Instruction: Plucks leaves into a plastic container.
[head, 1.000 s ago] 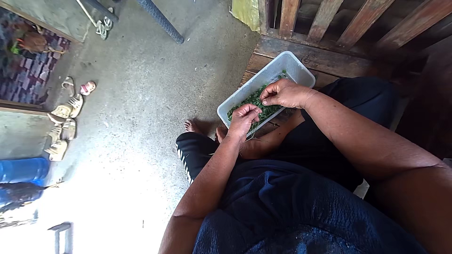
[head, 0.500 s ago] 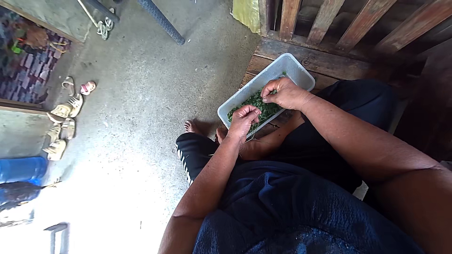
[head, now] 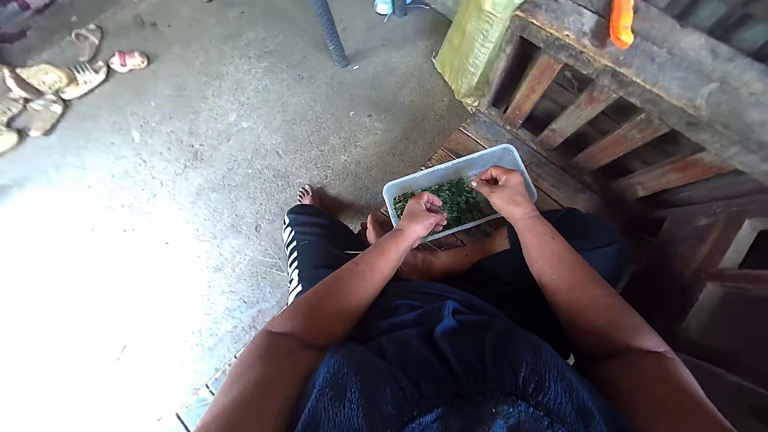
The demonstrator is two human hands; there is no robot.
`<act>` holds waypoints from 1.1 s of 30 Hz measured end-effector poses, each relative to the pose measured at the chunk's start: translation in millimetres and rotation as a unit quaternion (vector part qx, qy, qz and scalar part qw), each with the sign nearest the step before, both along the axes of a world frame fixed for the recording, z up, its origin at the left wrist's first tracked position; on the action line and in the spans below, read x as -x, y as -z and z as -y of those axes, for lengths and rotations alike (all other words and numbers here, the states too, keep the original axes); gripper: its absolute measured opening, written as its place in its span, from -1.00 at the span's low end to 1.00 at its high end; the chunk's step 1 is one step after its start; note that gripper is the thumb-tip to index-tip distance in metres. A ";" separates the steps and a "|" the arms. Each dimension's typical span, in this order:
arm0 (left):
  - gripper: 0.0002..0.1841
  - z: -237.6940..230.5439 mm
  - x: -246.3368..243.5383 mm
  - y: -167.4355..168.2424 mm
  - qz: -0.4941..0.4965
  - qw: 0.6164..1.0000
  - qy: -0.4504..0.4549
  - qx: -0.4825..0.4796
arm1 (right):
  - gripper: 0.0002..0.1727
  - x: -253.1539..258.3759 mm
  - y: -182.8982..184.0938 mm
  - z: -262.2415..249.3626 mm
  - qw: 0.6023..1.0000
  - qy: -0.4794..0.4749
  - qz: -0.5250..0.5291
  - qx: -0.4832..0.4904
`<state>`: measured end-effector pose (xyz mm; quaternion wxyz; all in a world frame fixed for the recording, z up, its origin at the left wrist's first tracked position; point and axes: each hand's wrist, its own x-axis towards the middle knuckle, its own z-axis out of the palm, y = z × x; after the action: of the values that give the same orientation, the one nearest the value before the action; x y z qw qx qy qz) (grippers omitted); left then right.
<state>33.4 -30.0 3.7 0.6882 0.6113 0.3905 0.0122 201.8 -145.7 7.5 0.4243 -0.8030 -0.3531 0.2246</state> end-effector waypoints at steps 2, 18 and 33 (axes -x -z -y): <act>-0.53 -3.7 1.1 -3.3 0.016 1.000 -0.007 0.014 | -0.81 0.1 2.6 0.7 1.000 0.009 0.001 -0.009; -0.82 -93.1 159.5 -190.4 0.062 0.898 0.016 -0.436 | -0.80 -6.4 2.7 8.4 0.999 0.019 -0.005 -0.051; -0.81 -55.6 56.2 -38.1 0.069 0.982 -0.088 0.154 | -0.61 -18.2 -0.7 -38.7 0.852 -0.097 0.130 0.498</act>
<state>-22.8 25.6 41.7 0.7955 0.4592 0.3916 0.0542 220.0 -107.0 8.2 -0.1061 -0.8904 -0.3215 0.3043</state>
